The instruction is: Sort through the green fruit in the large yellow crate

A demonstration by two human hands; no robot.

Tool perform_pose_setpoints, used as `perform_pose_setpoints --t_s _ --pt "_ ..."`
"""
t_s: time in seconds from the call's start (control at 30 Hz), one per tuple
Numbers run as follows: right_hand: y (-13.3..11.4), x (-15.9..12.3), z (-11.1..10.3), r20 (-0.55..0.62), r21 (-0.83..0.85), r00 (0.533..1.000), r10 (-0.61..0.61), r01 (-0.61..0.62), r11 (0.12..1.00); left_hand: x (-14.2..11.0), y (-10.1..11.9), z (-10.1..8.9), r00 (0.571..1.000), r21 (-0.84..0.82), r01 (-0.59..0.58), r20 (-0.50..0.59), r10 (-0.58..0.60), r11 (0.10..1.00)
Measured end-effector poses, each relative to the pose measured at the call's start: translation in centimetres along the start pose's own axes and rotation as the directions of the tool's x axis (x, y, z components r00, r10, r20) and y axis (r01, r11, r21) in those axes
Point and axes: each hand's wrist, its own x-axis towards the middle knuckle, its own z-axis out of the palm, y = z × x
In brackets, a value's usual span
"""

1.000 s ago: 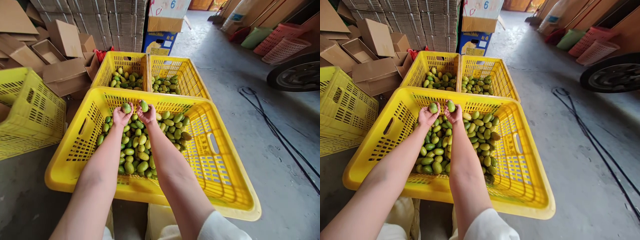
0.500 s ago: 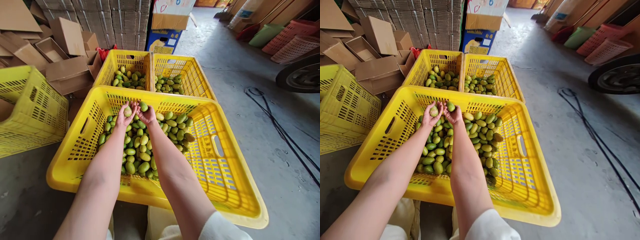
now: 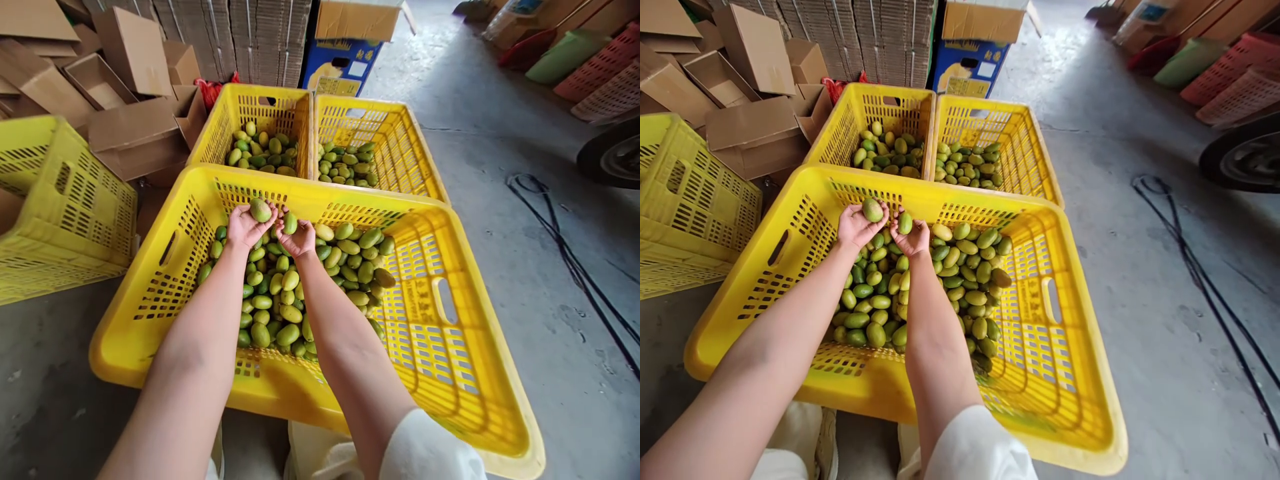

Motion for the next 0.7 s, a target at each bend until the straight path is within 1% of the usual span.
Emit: perform_pose_setpoints --t_s 0.1,0.17,0.23,0.33,0.4,0.47,0.5,0.63,0.7 --pt "0.7 0.1 -0.4 -0.019 -0.015 0.998 -0.062 0.062 0.998 -0.1 -0.4 0.4 0.998 0.050 0.054 0.007 -0.055 0.997" --pt "0.9 -0.1 -0.3 -0.027 0.004 0.994 -0.104 0.104 0.995 -0.2 -0.6 0.5 0.997 0.066 0.080 0.008 -0.081 0.995" --pt "1.0 -0.3 0.1 -0.039 0.035 0.990 -0.135 0.137 0.990 -0.2 -0.9 0.6 0.997 0.066 0.075 -0.001 -0.075 0.995" --pt "0.8 -0.5 0.6 -0.042 0.050 0.987 -0.154 0.156 0.987 0.3 -1.3 0.7 1.000 0.016 0.024 -0.004 -0.024 1.000" --pt "0.6 -0.6 0.6 -0.008 0.048 0.990 -0.140 0.140 0.989 0.7 -1.6 0.6 1.000 -0.007 0.019 -0.010 -0.019 1.000" --pt "0.3 -0.7 0.5 0.020 0.065 0.994 -0.105 0.103 0.993 1.0 -1.9 0.4 0.999 -0.002 0.046 -0.026 -0.046 0.999" --pt "0.1 -0.8 0.4 0.016 0.086 0.996 -0.082 0.081 0.993 1.0 -2.0 0.2 0.997 0.002 0.063 -0.037 -0.063 0.998" --pt "-0.3 -0.8 0.5 -0.081 0.204 0.997 0.000 0.017 0.979 0.5 -2.3 0.0 0.992 -0.007 0.102 -0.076 -0.102 0.995" --pt "-0.5 -0.7 0.8 -0.101 0.190 0.995 0.011 0.008 0.982 0.1 -2.3 0.2 0.992 0.005 0.096 -0.082 -0.096 0.995"
